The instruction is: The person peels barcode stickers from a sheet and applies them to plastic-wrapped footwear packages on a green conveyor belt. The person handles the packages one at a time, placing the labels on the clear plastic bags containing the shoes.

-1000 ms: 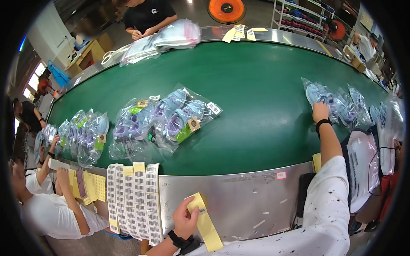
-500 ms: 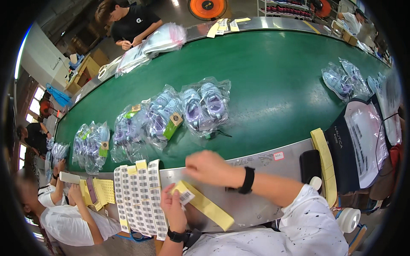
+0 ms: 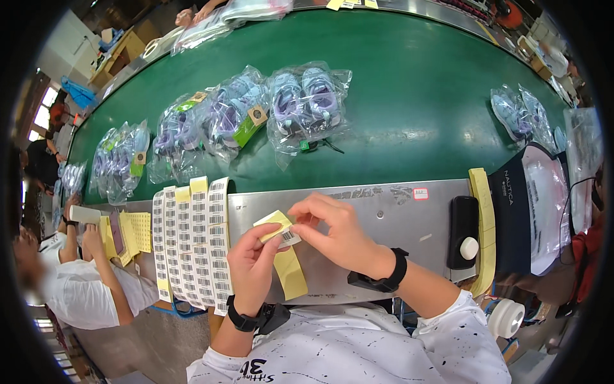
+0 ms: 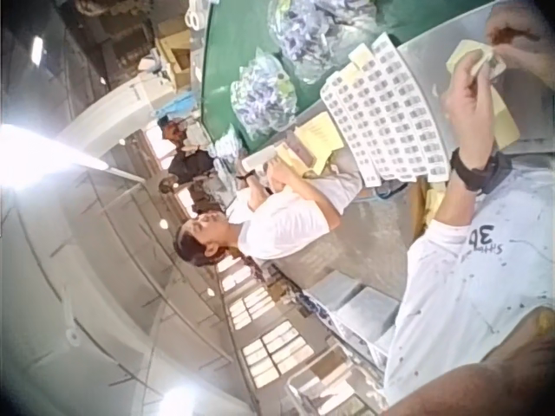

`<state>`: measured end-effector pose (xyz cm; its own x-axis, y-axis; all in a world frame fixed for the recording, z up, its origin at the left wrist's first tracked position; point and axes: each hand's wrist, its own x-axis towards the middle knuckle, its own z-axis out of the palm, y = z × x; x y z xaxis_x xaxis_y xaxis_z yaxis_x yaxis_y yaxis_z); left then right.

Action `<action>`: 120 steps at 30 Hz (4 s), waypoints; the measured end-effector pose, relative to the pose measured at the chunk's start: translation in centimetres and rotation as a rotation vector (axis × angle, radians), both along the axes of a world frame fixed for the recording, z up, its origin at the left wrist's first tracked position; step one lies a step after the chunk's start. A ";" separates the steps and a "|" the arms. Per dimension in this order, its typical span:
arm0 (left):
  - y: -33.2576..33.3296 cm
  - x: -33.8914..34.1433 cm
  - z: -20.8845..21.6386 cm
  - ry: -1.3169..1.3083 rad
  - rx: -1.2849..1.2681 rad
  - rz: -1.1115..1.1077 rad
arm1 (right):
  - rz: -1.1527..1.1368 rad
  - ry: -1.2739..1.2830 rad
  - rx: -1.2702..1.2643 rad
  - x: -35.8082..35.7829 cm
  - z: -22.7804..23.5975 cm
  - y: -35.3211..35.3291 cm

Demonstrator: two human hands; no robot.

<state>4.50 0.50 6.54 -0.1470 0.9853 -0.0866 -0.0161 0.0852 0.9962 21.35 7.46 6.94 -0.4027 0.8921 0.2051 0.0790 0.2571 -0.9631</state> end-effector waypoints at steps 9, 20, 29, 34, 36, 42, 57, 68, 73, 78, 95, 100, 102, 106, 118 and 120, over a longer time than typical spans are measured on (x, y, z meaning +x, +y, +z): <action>-0.3 -0.5 -0.5 0.188 0.039 0.020 | -0.021 -0.214 0.409 -0.8 -0.6 -0.7; 0.1 -0.5 -0.1 0.380 0.148 0.023 | -0.057 -0.214 0.368 -0.9 -0.6 -0.6; 0.3 -0.7 0.4 0.401 0.094 0.015 | -0.099 -0.183 0.378 -0.9 -0.2 -1.2; 0.3 -0.7 0.9 0.443 0.153 -0.028 | -0.037 -0.104 0.114 -0.8 -0.2 -0.5; 0.4 -0.9 0.8 0.457 0.166 -0.046 | -0.007 -0.093 0.078 -0.7 -0.5 -0.4; 0.5 -1.0 0.5 0.447 0.162 -0.059 | -0.028 -0.112 0.139 -0.7 -0.8 -0.6; 0.5 -0.9 -0.1 0.177 -0.012 0.007 | -0.085 -0.308 0.692 -0.9 -1.1 -0.7; 0.7 -0.7 0.7 0.202 -0.006 -0.033 | -0.031 -0.198 0.471 -1.1 -1.0 -0.1; 0.8 -0.9 0.7 0.249 -0.047 -0.039 | -0.028 -0.251 0.641 -1.0 -1.2 0.2; 0.8 -0.8 0.2 0.068 -0.122 0.018 | -0.067 -0.306 0.793 -1.3 -1.6 -0.2; 0.7 -0.7 -0.2 -0.022 -0.198 0.002 | -0.033 -0.280 0.693 -1.2 -1.7 -0.4; 1.0 -1.0 -0.4 -0.017 -0.208 -0.087 | -0.001 -0.259 0.580 -1.7 -1.8 0.0; 1.0 -1.2 -0.6 -0.141 -0.209 -0.105 | 0.005 -0.261 0.580 -1.8 -1.8 0.0; 1.4 -1.8 -1.0 -0.307 -0.255 -0.122 | 0.050 -0.229 0.611 -1.2 -1.3 -0.3; -0.5 -2.9 -6.0 -0.171 -0.130 -0.093 | -0.166 0.427 -0.263 1.0 4.3 14.9; -0.2 -2.3 -6.0 -0.087 -0.110 -0.134 | -0.250 0.402 -0.285 1.2 1.5 20.9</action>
<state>2.23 0.25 0.56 -0.0024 0.9795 -0.2016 -0.0826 0.2007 0.9762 22.55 28.40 8.49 -0.1111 0.9932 0.0353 -0.2842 0.0022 -0.9588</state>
